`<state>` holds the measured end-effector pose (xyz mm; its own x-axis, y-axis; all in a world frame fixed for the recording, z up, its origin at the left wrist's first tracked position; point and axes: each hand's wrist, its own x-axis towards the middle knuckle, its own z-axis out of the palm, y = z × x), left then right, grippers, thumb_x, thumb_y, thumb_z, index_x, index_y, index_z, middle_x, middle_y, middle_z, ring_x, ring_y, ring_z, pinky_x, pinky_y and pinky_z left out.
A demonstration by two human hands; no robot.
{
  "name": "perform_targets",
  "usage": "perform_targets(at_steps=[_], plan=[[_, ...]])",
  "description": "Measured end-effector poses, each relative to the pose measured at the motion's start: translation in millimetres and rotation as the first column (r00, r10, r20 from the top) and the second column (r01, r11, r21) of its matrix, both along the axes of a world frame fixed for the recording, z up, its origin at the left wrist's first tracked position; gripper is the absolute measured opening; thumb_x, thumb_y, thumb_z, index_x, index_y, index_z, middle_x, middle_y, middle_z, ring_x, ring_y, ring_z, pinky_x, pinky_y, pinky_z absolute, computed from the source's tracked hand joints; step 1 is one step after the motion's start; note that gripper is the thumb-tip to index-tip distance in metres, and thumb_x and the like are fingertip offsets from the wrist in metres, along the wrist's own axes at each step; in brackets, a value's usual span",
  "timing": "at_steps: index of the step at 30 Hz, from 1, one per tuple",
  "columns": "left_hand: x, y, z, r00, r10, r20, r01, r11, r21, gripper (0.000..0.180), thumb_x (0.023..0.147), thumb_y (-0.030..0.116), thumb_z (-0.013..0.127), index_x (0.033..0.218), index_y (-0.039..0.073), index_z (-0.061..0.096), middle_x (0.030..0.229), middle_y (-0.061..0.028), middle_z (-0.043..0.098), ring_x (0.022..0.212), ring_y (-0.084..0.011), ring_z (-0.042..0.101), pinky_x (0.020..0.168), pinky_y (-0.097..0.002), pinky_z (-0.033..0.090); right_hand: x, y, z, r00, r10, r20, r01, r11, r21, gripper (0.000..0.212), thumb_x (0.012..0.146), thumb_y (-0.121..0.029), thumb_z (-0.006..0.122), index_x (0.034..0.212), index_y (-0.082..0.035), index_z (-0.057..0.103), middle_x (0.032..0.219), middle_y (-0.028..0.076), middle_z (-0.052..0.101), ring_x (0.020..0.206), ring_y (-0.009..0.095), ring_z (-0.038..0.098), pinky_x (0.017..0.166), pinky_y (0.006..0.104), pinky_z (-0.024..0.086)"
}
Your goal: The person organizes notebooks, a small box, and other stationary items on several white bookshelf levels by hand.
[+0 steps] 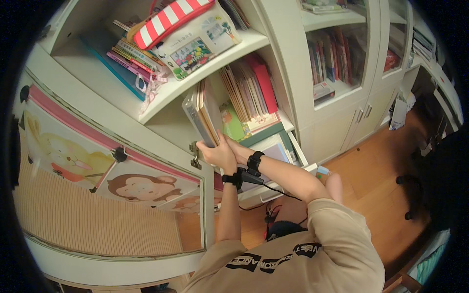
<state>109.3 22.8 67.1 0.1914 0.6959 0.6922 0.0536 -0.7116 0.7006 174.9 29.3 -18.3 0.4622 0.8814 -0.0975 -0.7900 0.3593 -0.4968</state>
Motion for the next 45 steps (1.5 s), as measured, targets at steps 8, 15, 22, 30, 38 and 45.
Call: perform_targets(at_steps=[8,15,22,30,38,45], plan=[[85.9,20.0,3.6,0.989,-0.098,0.107,0.093,0.995,0.045,0.047,0.079,0.028,0.079,0.092,-0.005,0.048,0.073,-0.0228,0.056,0.068,-0.0416,0.056,0.062,-0.0483,0.043,80.7,6.2,36.2,0.975,-0.220,-0.034,0.220,0.975,0.016,0.041,0.103,-0.040,0.040,0.108,-0.003,0.056,0.101,0.010,0.063,0.086,0.018,0.060,0.075,0.0344,0.051],[137.4,30.8,-26.3,0.953,-0.297,0.068,0.302,0.948,-0.103,0.053,0.080,0.028,0.077,0.105,-0.010,0.050,0.093,-0.0312,0.062,0.085,-0.0468,0.059,0.077,-0.0501,0.046,65.7,-82.7,77.6,0.935,-0.060,0.350,0.217,0.876,-0.431,0.035,0.095,-0.026,0.052,0.122,-0.006,0.054,0.118,0.006,0.060,0.105,0.017,0.054,0.088,0.0318,0.044],[141.2,44.9,-46.0,0.804,-0.567,-0.179,0.537,0.822,-0.192,0.078,0.078,0.022,0.075,0.135,-0.010,0.032,0.130,-0.0305,0.046,0.121,-0.0401,0.045,0.106,-0.0431,0.032,15.4,-178.9,78.2,0.833,-0.143,0.535,0.401,0.822,-0.404,0.025,0.094,-0.017,0.051,0.112,-0.008,0.064,0.108,0.001,0.068,0.097,0.009,0.059,0.087,0.0238,0.046],[125.3,60.0,-28.5,0.572,-0.712,-0.407,0.760,0.647,-0.066,0.076,0.092,0.027,0.065,0.145,-0.008,0.023,0.144,-0.0334,0.036,0.135,-0.0422,0.036,0.111,-0.0427,0.028,-13.9,-224.3,62.8,0.807,-0.093,0.583,0.447,0.741,-0.500,0.021,0.093,-0.012,0.049,0.107,-0.005,0.064,0.102,0.002,0.068,0.093,0.008,0.060,0.080,0.0232,0.045],[128.3,57.7,-31.1,0.619,-0.684,-0.386,0.725,0.687,-0.054,0.085,0.090,0.022,0.067,0.148,-0.005,0.011,0.150,-0.0323,0.026,0.138,-0.0414,0.031,0.112,-0.0421,0.026,-35.8,-222.3,30.1,0.302,0.320,0.898,0.734,0.523,-0.433,0.039,0.084,-0.013,0.062,0.119,0.001,0.056,0.115,0.018,0.059,0.106,0.033,0.057,0.096,0.0385,0.045],[115.5,83.1,-47.7,0.601,-0.666,-0.442,0.681,0.716,-0.154,0.096,0.077,0.018,0.080,0.146,-0.006,0.019,0.148,-0.0275,0.031,0.134,-0.0388,0.036,0.112,-0.0402,0.030,-43.3,-224.2,8.3,0.159,0.429,0.889,0.783,0.493,-0.379,0.057,0.076,-0.009,0.071,0.128,0.001,0.050,0.129,0.018,0.048,0.121,0.040,0.045,0.105,0.0427,0.040]])
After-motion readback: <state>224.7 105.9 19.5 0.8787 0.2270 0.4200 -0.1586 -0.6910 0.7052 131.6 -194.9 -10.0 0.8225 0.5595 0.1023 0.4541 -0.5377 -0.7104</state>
